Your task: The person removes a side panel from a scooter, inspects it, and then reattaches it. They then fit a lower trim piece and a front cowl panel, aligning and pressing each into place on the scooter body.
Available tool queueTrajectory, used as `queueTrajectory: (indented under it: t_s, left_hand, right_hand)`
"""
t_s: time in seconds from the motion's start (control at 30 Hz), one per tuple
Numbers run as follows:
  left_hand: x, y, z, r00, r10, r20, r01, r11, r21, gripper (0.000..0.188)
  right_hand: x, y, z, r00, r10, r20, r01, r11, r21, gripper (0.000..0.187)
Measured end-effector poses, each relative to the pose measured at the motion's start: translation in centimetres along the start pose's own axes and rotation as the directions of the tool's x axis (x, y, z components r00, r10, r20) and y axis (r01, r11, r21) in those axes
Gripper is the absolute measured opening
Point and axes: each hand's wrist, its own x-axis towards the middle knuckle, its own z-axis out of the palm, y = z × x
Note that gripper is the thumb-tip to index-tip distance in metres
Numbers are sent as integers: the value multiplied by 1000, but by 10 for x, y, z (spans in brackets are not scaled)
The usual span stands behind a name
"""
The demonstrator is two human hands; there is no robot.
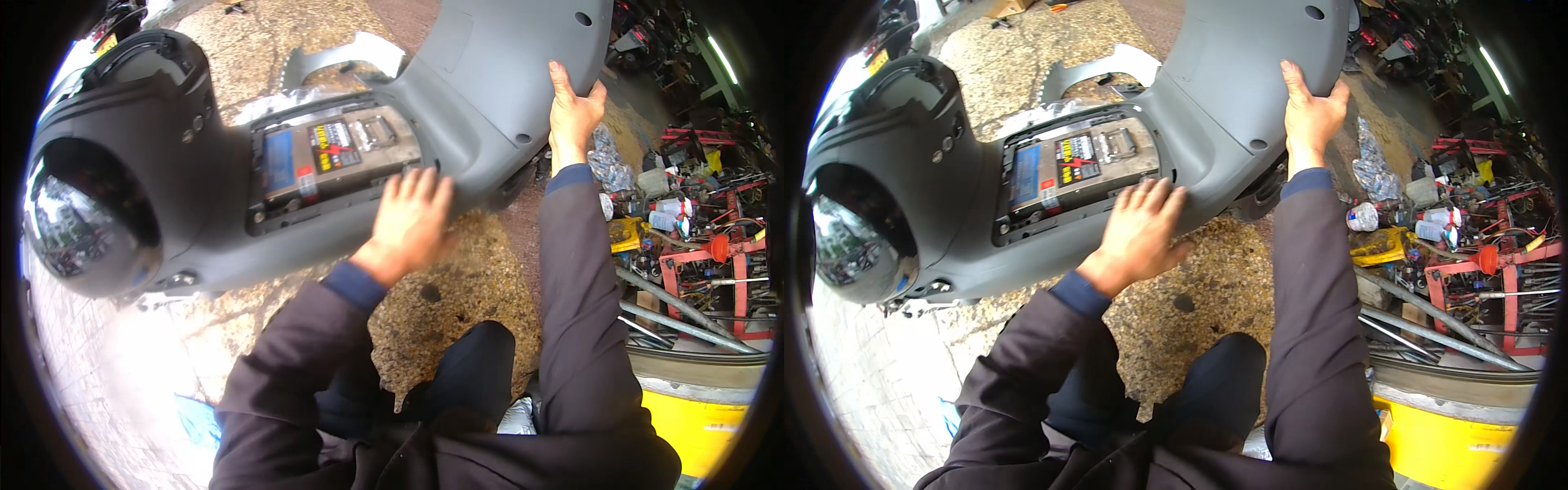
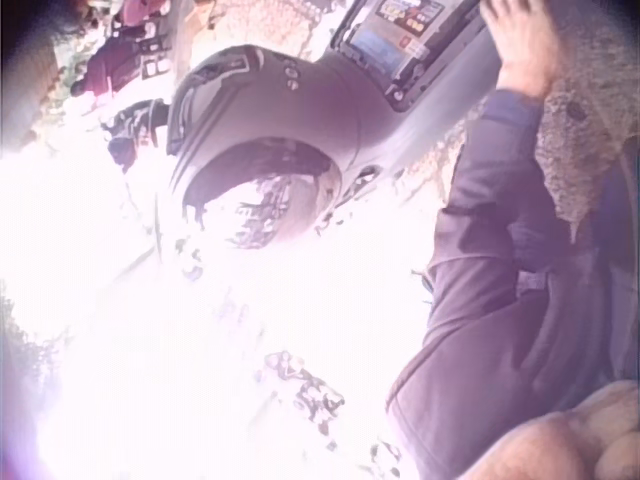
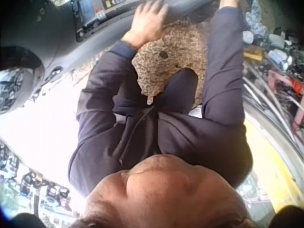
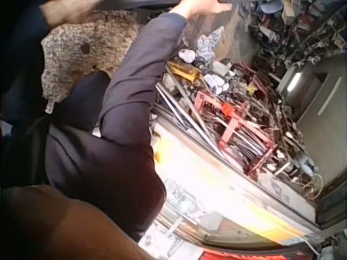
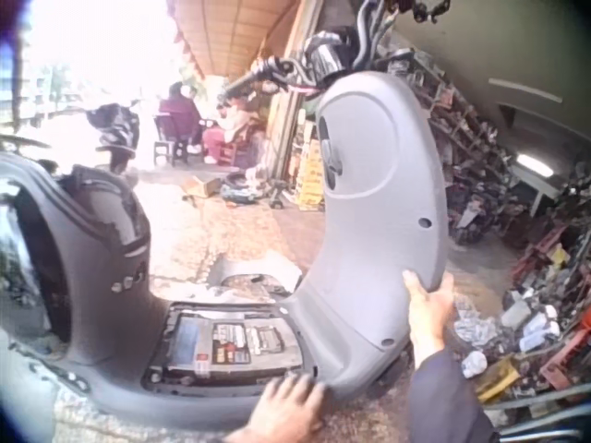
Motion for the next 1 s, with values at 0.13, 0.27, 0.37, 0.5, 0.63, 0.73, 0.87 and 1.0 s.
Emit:
queueTrajectory:
  t_s: [0.13,0.27,0.37,0.5,0.63,0.73,0.87,1.0]
  left_hand:
    - [-96,-53,-50,958,-234,-167,265,945,191,86]
    - [-151,-93,-65,953,-175,-246,243,928,281,88]
    - [-157,-99,-57,943,-111,-314,206,935,288,85]
    - [-155,-96,-57,945,-144,-294,231,929,288,84]
    - [-157,-96,-62,957,-131,-258,203,939,278,83]
    - [-157,-100,-65,966,-141,-214,193,951,243,84]
    - [-160,-104,-64,970,-125,-211,170,962,213,87]
    - [-173,-101,-58,950,-201,-239,275,902,333,92]
  right_hand:
    - [1,-4,0,1000,-13,15,13,1000,-25,69]
    - [1,-9,-6,995,52,80,-41,990,-138,72]
    - [-9,-9,-29,998,36,56,-12,926,-377,78]
    - [-80,-4,-86,933,358,45,-317,872,-374,40]
    - [-227,-10,-135,628,756,184,-703,652,-284,14]
    - [-310,-30,-164,363,888,281,-814,449,-367,13]
    - [-361,-54,-180,187,893,410,-835,365,-412,30]
    - [-369,-57,-183,191,849,492,-788,432,-440,27]
